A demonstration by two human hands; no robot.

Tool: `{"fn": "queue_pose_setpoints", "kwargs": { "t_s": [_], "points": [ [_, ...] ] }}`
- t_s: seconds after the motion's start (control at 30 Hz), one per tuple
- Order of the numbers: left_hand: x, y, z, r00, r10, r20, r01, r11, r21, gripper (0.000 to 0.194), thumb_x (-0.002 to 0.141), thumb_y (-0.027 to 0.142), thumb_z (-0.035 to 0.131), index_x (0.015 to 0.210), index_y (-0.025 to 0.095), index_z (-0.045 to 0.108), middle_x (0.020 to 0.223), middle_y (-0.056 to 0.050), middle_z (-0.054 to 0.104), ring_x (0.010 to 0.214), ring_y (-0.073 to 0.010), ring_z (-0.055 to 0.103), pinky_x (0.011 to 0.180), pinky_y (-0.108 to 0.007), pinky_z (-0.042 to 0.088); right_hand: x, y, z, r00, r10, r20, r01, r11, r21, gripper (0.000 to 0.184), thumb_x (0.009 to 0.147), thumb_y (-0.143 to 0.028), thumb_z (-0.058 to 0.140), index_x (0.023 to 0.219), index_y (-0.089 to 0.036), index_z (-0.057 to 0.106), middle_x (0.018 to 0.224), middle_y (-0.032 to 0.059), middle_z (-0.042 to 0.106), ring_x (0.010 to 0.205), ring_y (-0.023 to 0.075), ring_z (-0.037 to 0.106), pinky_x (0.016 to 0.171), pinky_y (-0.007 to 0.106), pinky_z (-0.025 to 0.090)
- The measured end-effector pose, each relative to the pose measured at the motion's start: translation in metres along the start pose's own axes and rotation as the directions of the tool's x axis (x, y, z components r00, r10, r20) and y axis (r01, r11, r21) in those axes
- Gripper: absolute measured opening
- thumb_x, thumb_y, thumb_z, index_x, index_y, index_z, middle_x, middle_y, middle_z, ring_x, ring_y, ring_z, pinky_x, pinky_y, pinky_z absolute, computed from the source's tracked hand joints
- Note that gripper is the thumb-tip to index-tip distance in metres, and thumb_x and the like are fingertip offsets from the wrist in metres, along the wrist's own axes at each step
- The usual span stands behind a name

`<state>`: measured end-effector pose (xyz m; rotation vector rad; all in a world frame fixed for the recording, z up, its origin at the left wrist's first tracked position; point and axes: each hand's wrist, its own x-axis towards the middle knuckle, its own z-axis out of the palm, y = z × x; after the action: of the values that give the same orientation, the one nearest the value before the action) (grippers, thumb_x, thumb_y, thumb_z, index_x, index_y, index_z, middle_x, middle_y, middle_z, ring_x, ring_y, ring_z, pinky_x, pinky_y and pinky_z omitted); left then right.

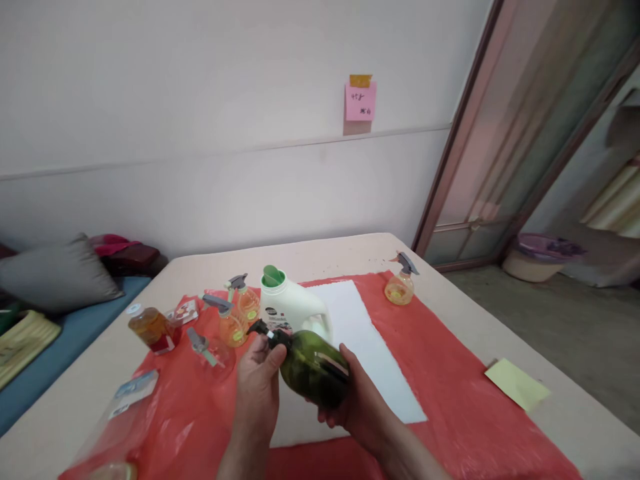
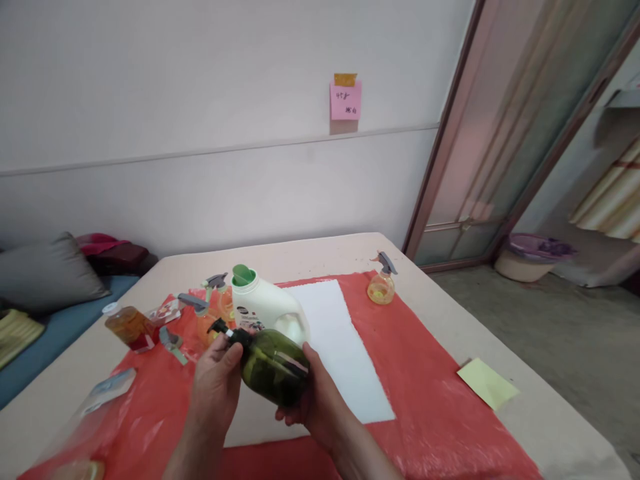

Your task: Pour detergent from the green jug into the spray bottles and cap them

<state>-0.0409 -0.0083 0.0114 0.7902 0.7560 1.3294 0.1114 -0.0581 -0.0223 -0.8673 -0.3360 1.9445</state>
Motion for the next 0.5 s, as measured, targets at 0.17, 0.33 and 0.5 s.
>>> {"fn": "queue_pose_setpoints", "kwargs": {
  "t_s": [0.17, 0.33, 0.5],
  "points": [
    [-0.006, 0.002, -0.005, 0.986, -0.029, 0.166, 0.022, 0.999, 0.045, 0.039, 0.067, 0.036, 0.083, 0.098, 0.015, 0.073, 0.096, -0.008, 0.068, 0.089, -0.0217, 0.063, 0.077, -0.03, 0.05, 0.0, 0.002, -0.001, 0.975, 0.222, -0.001, -0.222, 0.973, -0.059, 0.088, 0.084, -0.081, 0.022, 0.087, -0.006, 0.069, 0.061, 0.0161, 0.07, 0.033, 0.0128, 0.056, 0.032, 0.017, 0.032],
    [-0.008, 0.005, -0.007, 0.986, -0.028, 0.166, 0.009, 0.994, 0.109, 0.031, 0.071, 0.033, 0.081, 0.096, 0.017, 0.073, 0.092, -0.006, 0.07, 0.082, -0.0185, 0.064, 0.076, -0.028, 0.051, 0.006, 0.011, 0.0, 0.988, 0.089, -0.127, -0.114, 0.972, -0.205, 0.074, 0.084, -0.078, 0.039, 0.101, -0.011, 0.067, 0.073, 0.0117, 0.073, 0.041, 0.0114, 0.058, 0.036, 0.018, 0.036],
    [0.006, 0.016, -0.028, 0.988, 0.1, -0.121, -0.058, 0.949, 0.311, 0.033, 0.065, 0.036, 0.084, 0.089, 0.018, 0.07, 0.082, -0.002, 0.07, 0.077, -0.0179, 0.064, 0.072, -0.027, 0.05, 0.008, -0.003, -0.005, 0.933, -0.171, -0.317, 0.075, 0.953, -0.292, 0.046, 0.084, -0.059, 0.061, 0.103, -0.017, 0.063, 0.103, 0.0123, 0.074, 0.059, 0.0138, 0.066, 0.045, 0.022, 0.042]
  ]
}}
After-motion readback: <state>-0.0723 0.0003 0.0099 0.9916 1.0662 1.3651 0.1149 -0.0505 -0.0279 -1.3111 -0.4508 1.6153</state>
